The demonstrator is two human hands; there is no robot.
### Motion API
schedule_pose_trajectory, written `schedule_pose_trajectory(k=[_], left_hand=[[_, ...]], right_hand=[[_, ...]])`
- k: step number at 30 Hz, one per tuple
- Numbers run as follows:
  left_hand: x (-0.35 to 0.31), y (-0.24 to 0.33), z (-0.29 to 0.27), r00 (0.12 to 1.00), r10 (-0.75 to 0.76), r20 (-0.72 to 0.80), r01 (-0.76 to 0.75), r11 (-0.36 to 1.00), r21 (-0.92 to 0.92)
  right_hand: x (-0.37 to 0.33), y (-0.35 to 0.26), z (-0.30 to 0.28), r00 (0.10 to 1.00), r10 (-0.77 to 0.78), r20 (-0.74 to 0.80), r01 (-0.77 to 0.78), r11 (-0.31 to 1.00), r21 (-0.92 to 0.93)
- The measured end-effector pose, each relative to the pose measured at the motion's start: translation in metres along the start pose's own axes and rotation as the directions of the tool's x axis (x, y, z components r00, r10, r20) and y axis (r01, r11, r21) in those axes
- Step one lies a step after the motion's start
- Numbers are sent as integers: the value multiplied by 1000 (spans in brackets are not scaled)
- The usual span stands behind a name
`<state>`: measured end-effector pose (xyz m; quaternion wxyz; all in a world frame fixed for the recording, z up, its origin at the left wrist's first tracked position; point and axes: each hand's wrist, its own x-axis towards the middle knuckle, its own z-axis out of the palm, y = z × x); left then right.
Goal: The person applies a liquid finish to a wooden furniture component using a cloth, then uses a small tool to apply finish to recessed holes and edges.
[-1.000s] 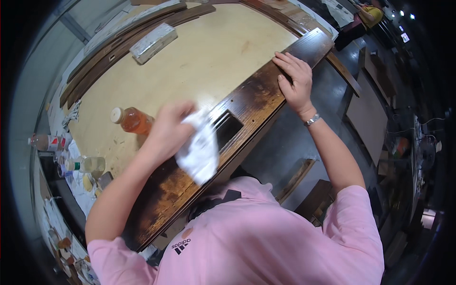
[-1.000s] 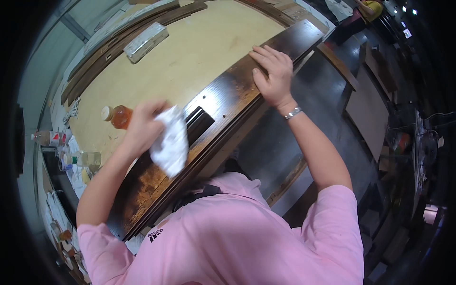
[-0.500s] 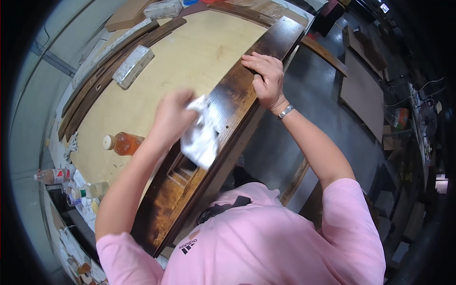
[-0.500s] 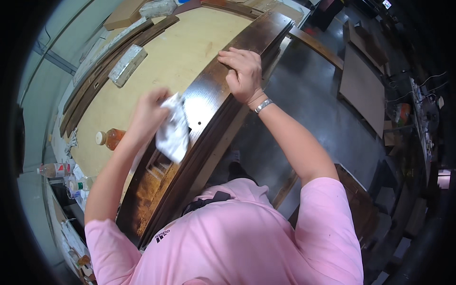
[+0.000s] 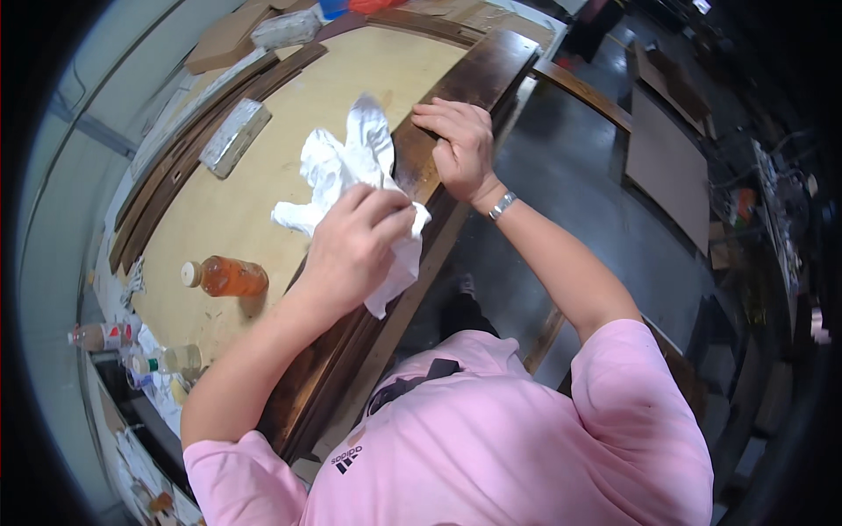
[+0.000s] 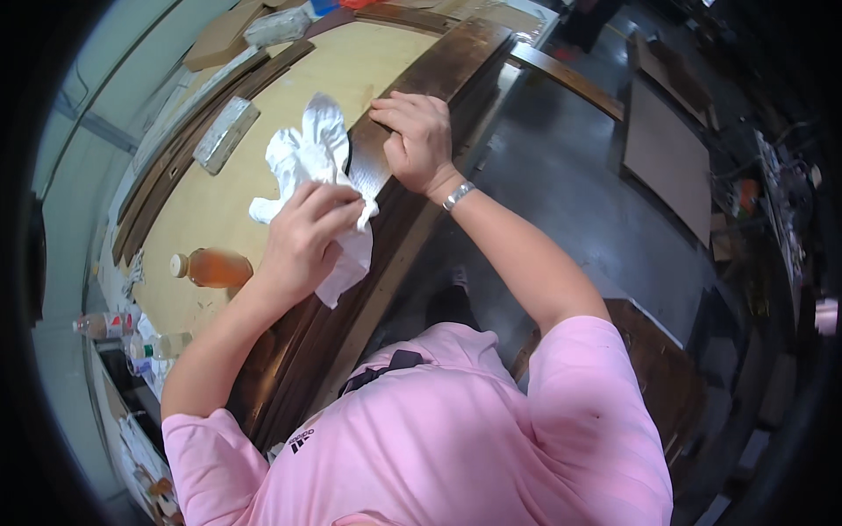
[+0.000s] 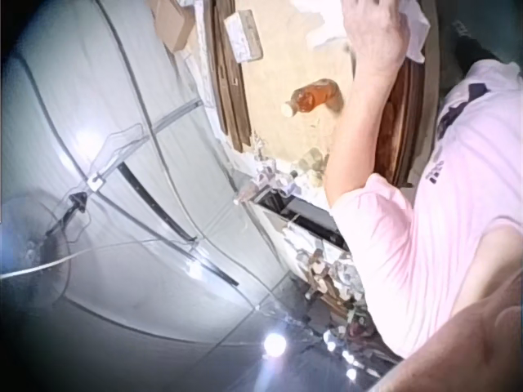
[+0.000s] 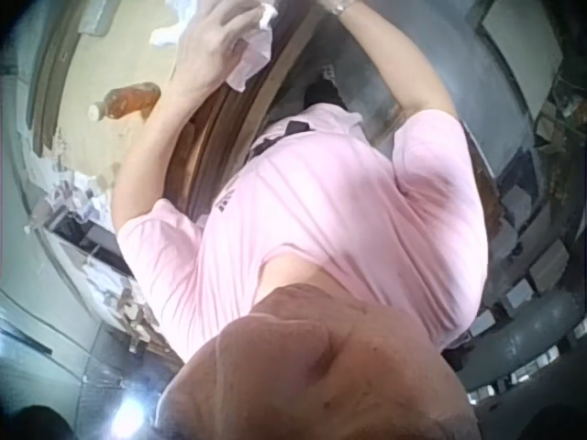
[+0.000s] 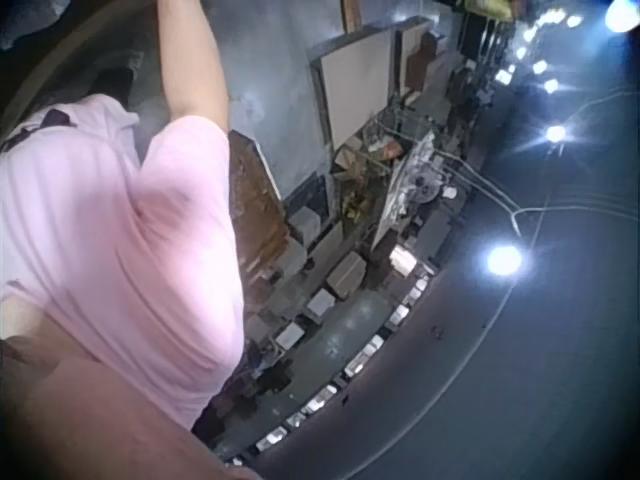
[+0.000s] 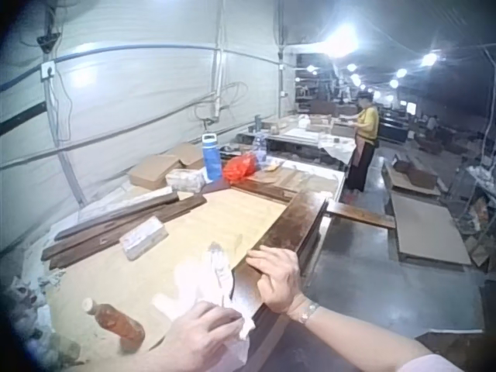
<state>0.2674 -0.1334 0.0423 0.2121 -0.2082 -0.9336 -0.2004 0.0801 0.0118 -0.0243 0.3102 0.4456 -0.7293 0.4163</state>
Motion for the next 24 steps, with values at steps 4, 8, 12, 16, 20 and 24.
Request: schedule_pose_trajectory(k=[4,8,12,16,20,24], left_hand=[[-1,12,-8,996,-86,35,86,996,-9],[9,18,-8,968,-234,93,232,972,40],[64,13,20,963,-268,15,266,960,88],[55,29,2,882,-466,75,456,883,114],[39,49,0,787,-617,11,599,768,227],[103,9,41,933,-350,-81,359,923,139]], right_hand=[[3,1,-8,995,14,101,-19,999,43],[58,78,-49,992,-69,105,76,995,-62],[95,245,-71,896,423,139,-375,885,-277],[93,292,-49,753,540,377,-550,830,-91],[90,280,-46,757,571,318,-557,818,-143],[91,301,-36,774,549,315,-579,815,5]])
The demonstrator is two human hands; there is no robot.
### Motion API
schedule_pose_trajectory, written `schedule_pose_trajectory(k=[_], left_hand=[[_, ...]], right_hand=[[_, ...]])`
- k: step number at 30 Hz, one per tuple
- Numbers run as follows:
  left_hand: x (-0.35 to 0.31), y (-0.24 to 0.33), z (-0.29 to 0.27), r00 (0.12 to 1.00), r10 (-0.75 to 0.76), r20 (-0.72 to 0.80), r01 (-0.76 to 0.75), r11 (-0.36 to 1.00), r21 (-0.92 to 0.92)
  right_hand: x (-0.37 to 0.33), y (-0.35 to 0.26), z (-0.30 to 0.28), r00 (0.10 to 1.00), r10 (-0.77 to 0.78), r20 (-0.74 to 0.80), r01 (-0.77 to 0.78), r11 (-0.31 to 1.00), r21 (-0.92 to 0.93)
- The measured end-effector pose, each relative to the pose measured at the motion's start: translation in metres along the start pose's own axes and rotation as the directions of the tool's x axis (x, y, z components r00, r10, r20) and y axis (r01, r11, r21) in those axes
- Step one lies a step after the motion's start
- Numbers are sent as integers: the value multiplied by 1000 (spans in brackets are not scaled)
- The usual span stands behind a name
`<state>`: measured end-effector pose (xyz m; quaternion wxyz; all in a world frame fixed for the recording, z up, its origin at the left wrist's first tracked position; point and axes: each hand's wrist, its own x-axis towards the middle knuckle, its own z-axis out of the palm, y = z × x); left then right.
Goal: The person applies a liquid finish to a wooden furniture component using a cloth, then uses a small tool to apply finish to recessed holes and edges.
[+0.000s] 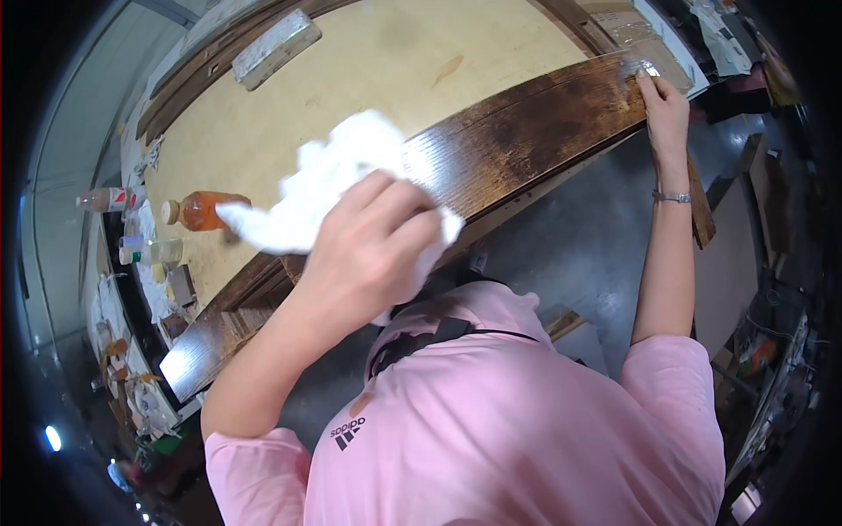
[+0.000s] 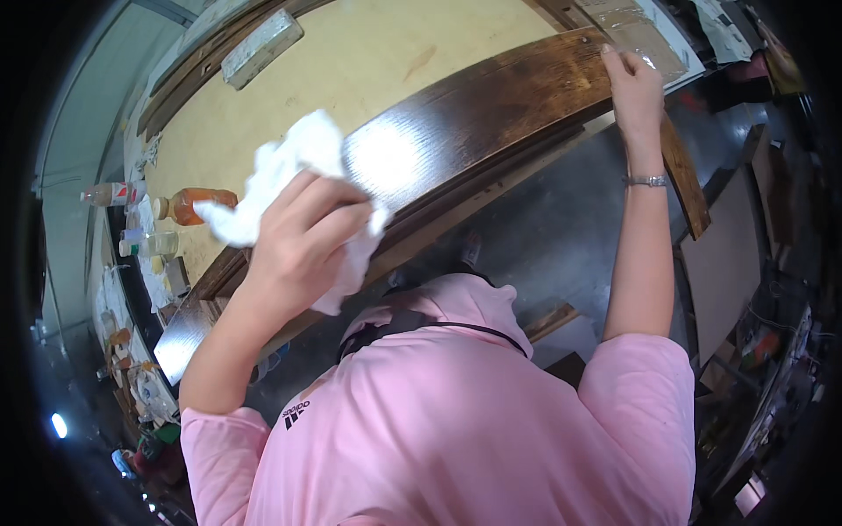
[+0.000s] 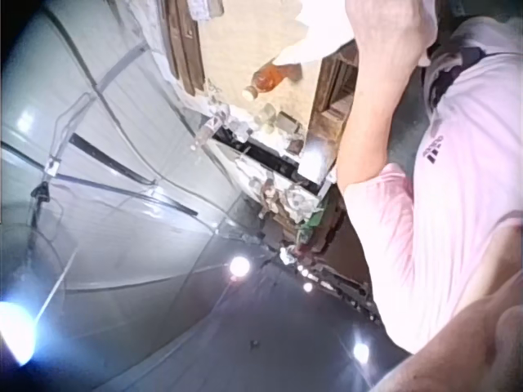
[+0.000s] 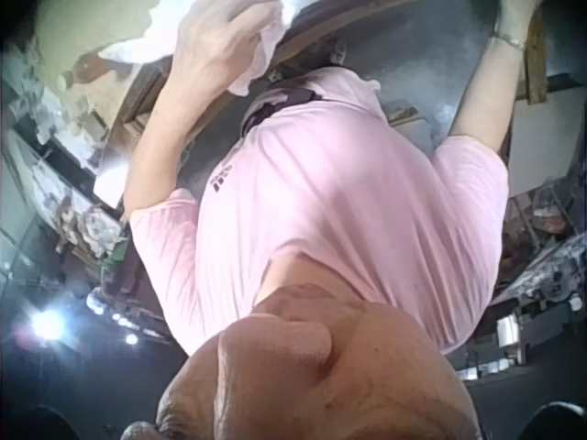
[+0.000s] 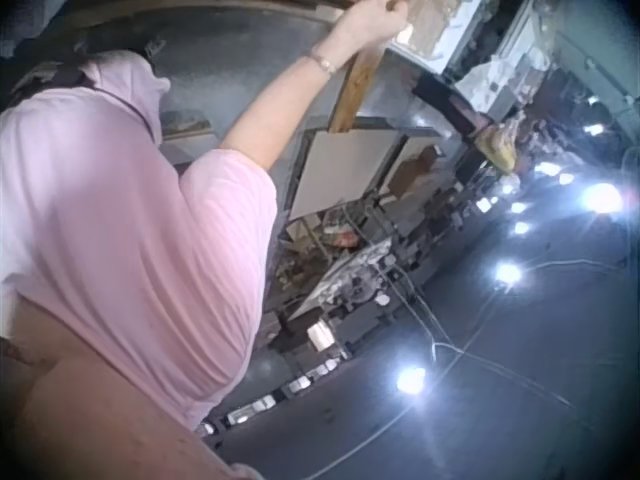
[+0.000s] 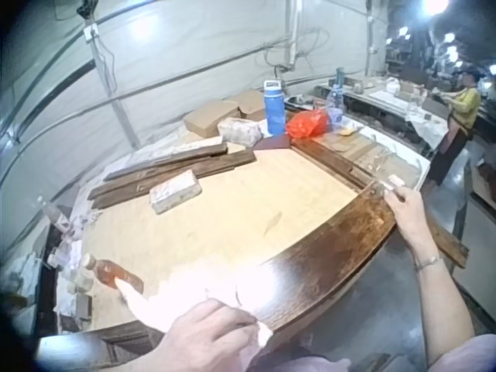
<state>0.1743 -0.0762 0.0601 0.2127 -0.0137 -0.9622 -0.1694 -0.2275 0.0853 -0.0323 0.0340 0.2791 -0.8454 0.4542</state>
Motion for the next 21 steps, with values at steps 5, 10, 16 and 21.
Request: schedule_pose_trajectory(k=[5,10,16,21], left_hand=[[-33,-9,-41,967,-127,223,135,991,-21],[-68,-44,-66,759,-643,99,649,736,-193],[23,-68,-1,926,-351,138,374,899,-228],[168,-65,97,999,-20,50,22,999,-38]], right_hand=[[9,19,-20,997,56,57,-66,980,190],[-5,-30,2,982,120,-147,-149,967,-208],[-9,-48,-4,979,128,-158,-159,965,-210],[-11,-44,-3,969,124,-214,-172,960,-223]])
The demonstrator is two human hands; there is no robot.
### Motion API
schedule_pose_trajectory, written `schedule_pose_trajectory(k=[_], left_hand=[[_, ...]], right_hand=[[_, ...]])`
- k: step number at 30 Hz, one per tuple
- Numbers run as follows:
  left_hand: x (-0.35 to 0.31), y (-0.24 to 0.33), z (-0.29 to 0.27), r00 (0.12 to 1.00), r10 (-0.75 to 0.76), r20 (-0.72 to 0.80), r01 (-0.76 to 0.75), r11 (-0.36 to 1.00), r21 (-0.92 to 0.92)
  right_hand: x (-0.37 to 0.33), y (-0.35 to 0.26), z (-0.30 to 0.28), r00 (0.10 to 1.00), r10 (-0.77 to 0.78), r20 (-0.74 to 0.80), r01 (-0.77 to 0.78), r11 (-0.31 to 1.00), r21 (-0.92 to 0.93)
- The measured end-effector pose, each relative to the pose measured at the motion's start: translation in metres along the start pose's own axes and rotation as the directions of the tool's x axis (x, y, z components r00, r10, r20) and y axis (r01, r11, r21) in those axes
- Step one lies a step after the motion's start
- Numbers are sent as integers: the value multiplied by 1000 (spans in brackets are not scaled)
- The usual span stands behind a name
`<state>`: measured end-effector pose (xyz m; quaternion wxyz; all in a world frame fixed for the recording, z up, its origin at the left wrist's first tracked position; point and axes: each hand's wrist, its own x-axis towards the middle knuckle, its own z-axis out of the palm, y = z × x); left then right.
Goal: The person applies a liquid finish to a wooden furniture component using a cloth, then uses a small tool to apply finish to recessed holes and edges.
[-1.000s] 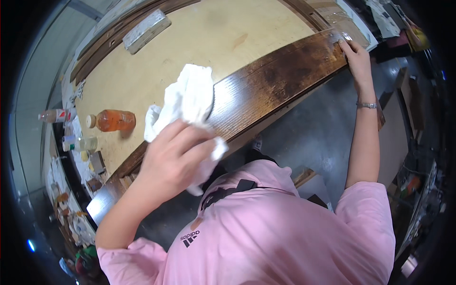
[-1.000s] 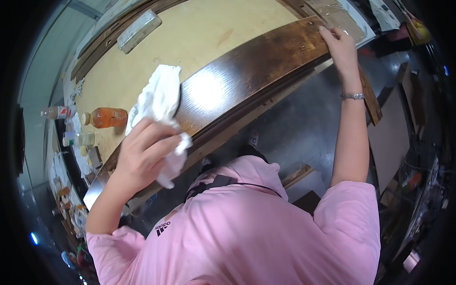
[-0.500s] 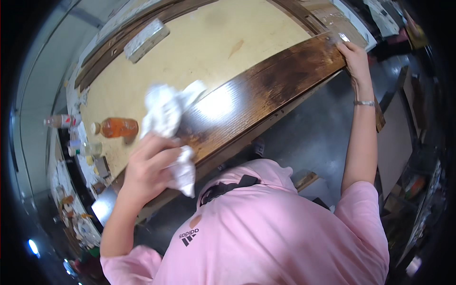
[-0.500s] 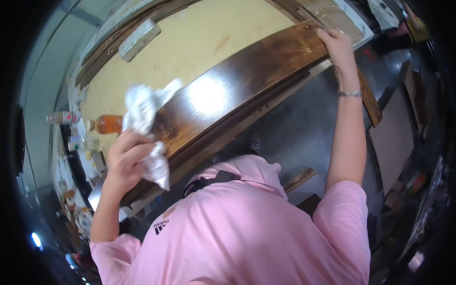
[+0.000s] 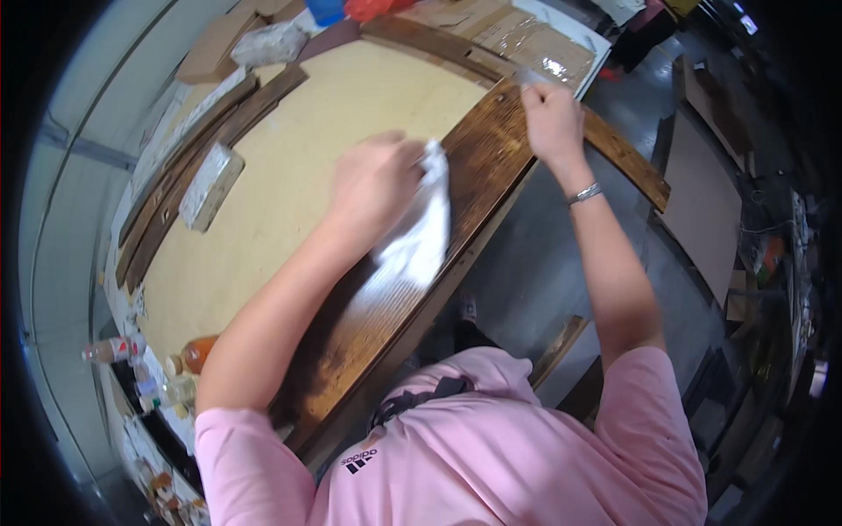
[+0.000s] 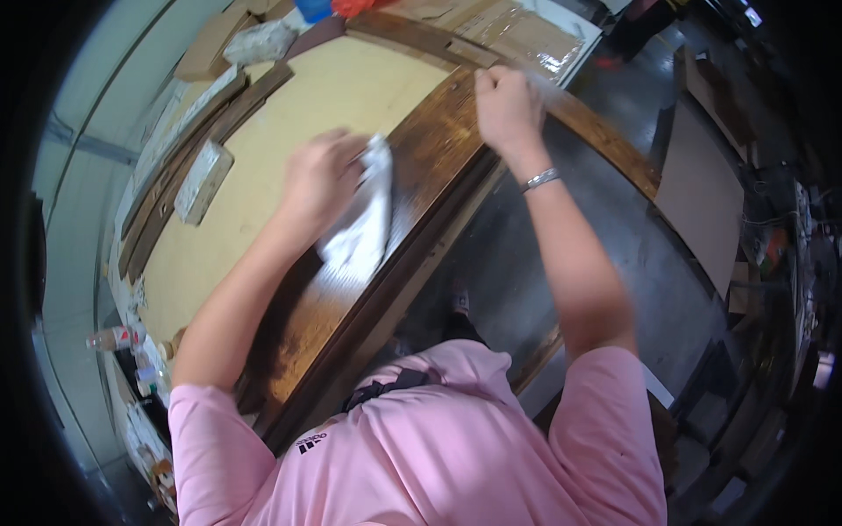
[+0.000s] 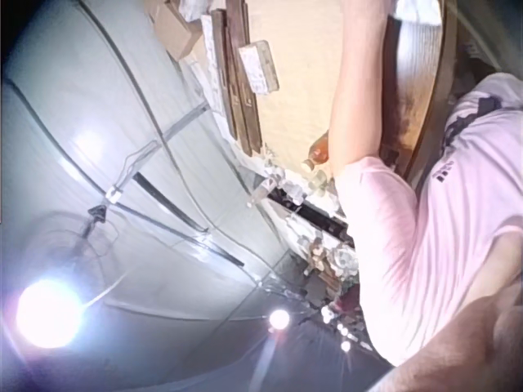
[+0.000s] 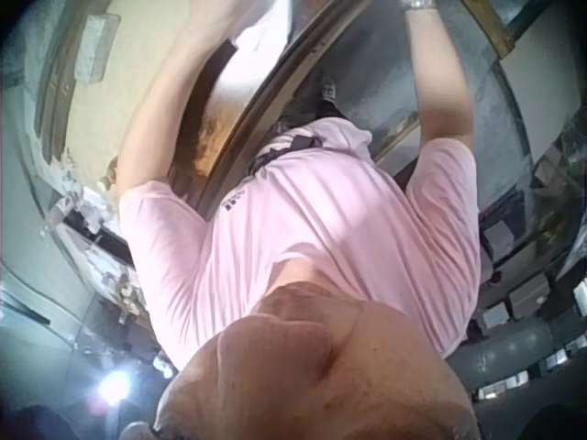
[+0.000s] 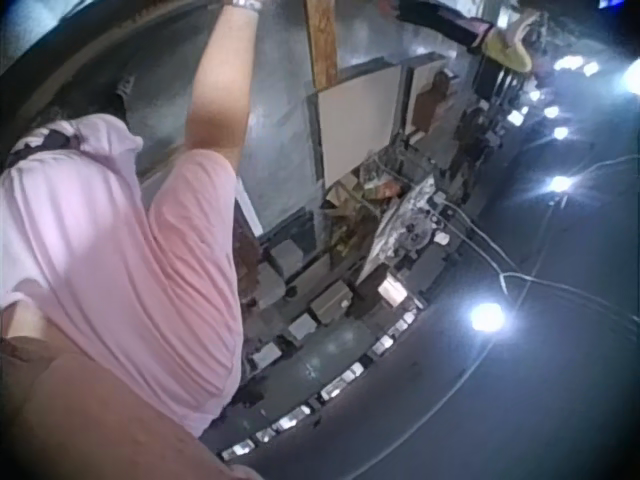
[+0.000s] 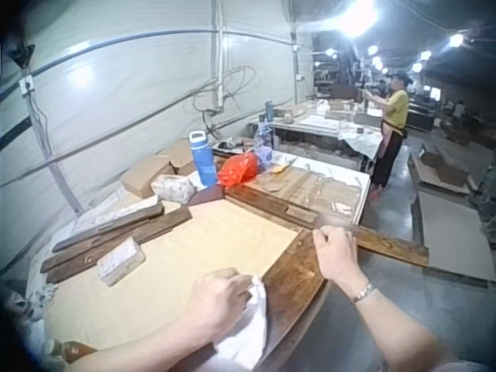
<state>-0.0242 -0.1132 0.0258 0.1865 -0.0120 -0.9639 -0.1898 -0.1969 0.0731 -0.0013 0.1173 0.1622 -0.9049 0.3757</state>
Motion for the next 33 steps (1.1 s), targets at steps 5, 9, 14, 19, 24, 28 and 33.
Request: schedule_pose_trajectory(k=[5,9,14,19,24,28,33], left_hand=[[84,1,42,988,147,-38,-145,988,59],[14,21,7,913,404,64,-406,913,29],[74,25,29,952,305,10,-304,950,-74],[119,8,67,981,191,29,-174,941,-291],[93,-2,61,967,246,-62,-253,946,-201],[128,17,62,994,-2,107,31,961,-274],[99,4,65,986,153,-62,-165,927,-336]], right_hand=[[-8,-9,16,990,139,1,-135,957,258],[-11,7,2,967,251,-30,-230,922,311],[-10,-7,5,976,217,3,-206,919,336],[-11,-7,9,967,253,21,-243,902,356],[-10,-8,7,963,269,-9,-248,902,353],[-12,-9,10,969,246,11,-233,899,371],[-11,-3,7,966,260,13,-247,903,352]])
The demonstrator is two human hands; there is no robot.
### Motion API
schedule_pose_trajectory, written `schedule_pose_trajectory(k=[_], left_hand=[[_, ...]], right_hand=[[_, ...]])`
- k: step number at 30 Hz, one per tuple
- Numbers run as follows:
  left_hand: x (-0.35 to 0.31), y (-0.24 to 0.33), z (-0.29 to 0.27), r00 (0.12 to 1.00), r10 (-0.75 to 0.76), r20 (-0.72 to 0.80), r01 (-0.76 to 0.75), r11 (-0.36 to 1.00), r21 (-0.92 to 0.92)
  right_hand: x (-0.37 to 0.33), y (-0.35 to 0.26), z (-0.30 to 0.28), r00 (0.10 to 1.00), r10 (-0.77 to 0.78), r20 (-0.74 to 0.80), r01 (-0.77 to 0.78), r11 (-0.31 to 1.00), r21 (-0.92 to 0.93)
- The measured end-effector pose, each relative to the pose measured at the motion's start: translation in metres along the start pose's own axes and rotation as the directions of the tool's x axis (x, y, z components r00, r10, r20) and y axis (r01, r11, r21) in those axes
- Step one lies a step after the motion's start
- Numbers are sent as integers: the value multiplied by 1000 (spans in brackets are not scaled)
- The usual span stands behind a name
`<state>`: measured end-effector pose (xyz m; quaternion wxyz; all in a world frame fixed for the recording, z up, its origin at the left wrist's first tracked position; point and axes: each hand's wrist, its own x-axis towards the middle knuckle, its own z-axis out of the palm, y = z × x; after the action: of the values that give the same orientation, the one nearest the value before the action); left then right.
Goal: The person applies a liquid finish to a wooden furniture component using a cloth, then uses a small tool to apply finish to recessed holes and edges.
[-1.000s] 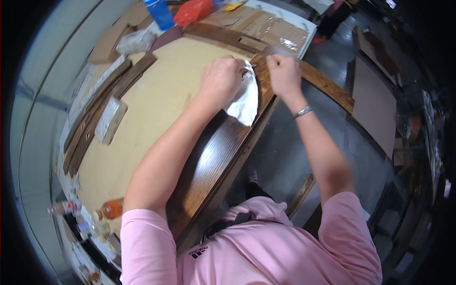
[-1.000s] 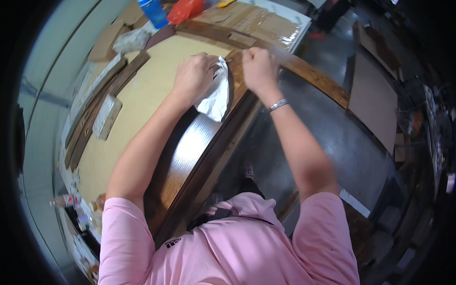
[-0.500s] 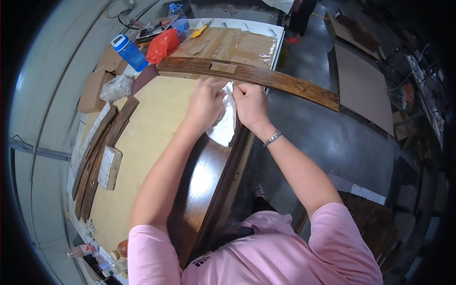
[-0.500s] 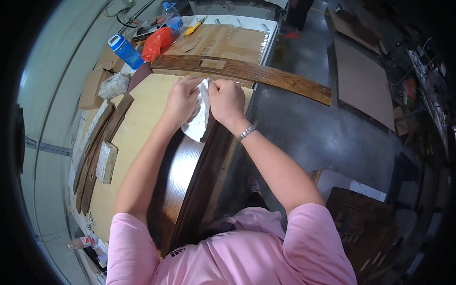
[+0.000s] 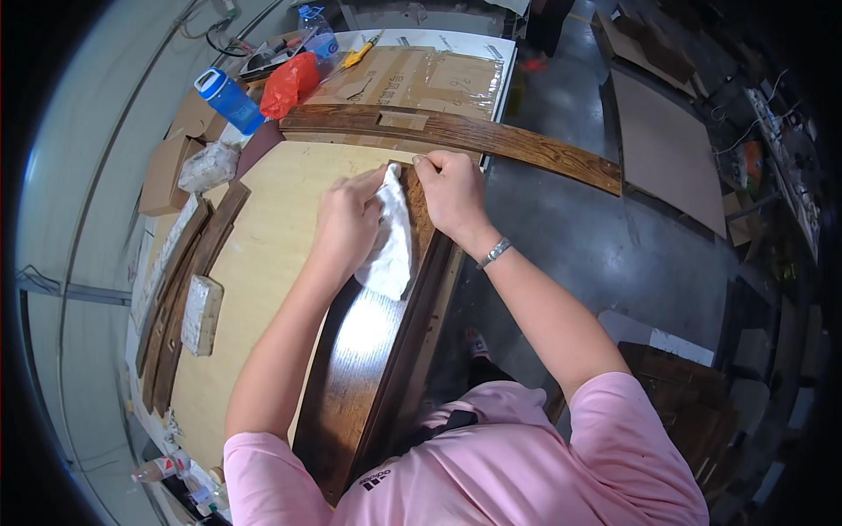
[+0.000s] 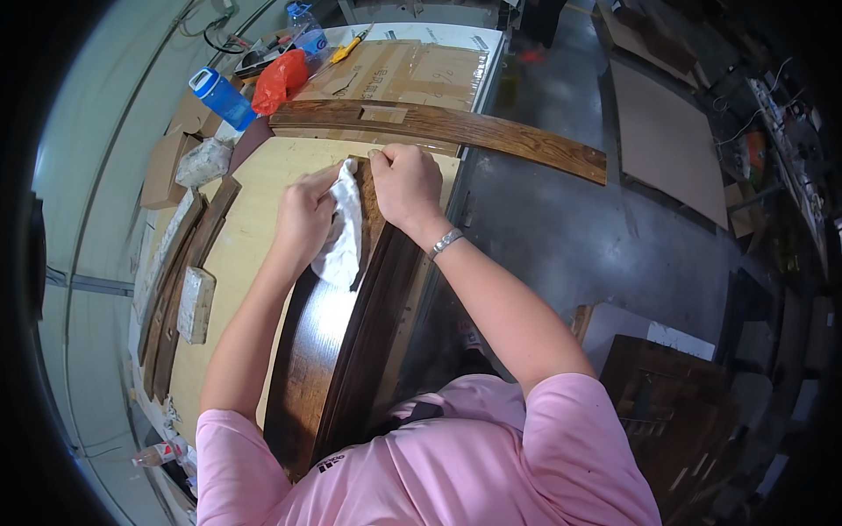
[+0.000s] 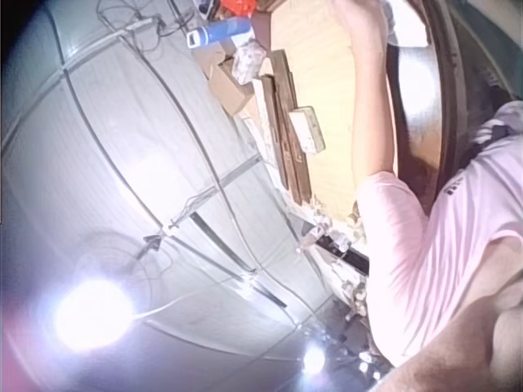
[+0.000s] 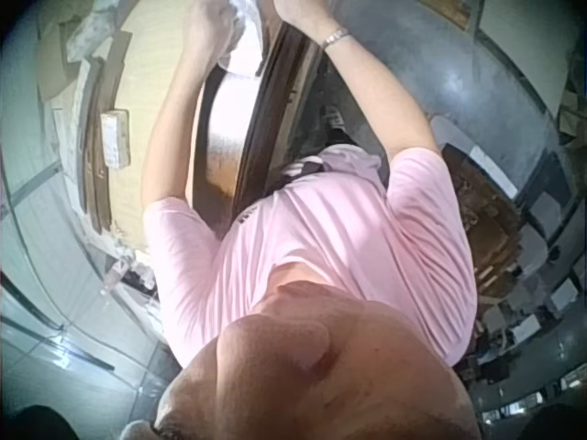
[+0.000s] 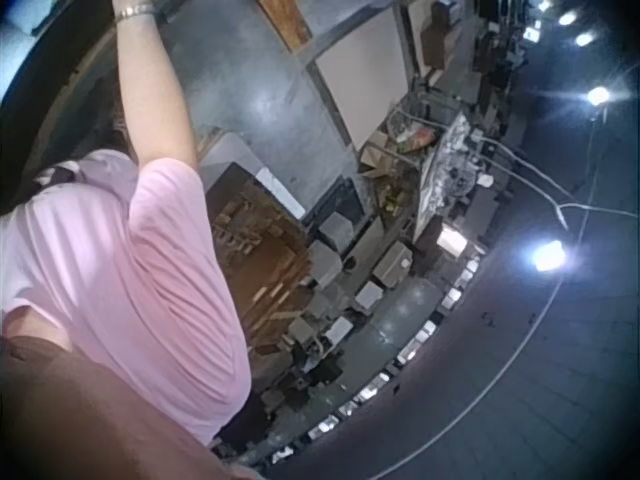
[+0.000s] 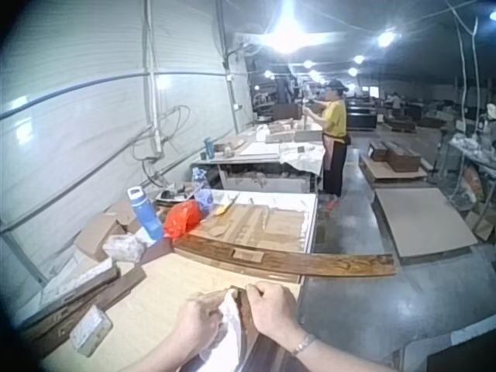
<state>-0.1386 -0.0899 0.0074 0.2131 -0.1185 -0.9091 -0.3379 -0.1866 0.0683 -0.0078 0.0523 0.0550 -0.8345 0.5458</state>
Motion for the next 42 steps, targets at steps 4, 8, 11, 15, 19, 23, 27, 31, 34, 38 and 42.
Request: schedule_pose_trajectory(k=[4,8,11,15,19,23,27,31,34,38,42], left_hand=[[16,11,-2,976,-218,-15,218,970,107],[19,7,-1,983,-181,-32,183,960,212],[-12,16,-17,997,-40,59,24,968,250],[-11,16,-24,991,-24,128,-21,939,342],[-12,21,-20,992,110,56,-123,932,340],[-80,55,-55,914,251,318,-313,936,160],[-133,82,-79,927,168,335,-262,930,258],[-77,75,-41,968,172,185,-233,890,392],[-65,67,-36,959,179,220,-248,907,341],[-110,76,-55,955,188,227,-249,928,278],[-77,68,-36,991,98,86,-123,925,359]], right_hand=[[0,-3,4,1000,-18,-13,18,1000,-4],[-1,-7,6,1000,-4,15,4,1000,13],[1,2,-1,1000,13,-4,-14,1000,-20],[0,-1,2,1000,-2,16,2,1000,-27],[-3,-9,11,999,-46,11,46,999,16],[3,1,-1,1000,-6,4,6,1000,-11],[2,0,0,1000,-29,-7,29,999,-30],[3,-1,8,999,-42,5,42,999,-30],[3,2,12,997,-71,-9,71,997,0],[4,5,-1,999,-31,-19,30,998,-47],[1,2,-1,1000,1,1,-1,999,-38]])
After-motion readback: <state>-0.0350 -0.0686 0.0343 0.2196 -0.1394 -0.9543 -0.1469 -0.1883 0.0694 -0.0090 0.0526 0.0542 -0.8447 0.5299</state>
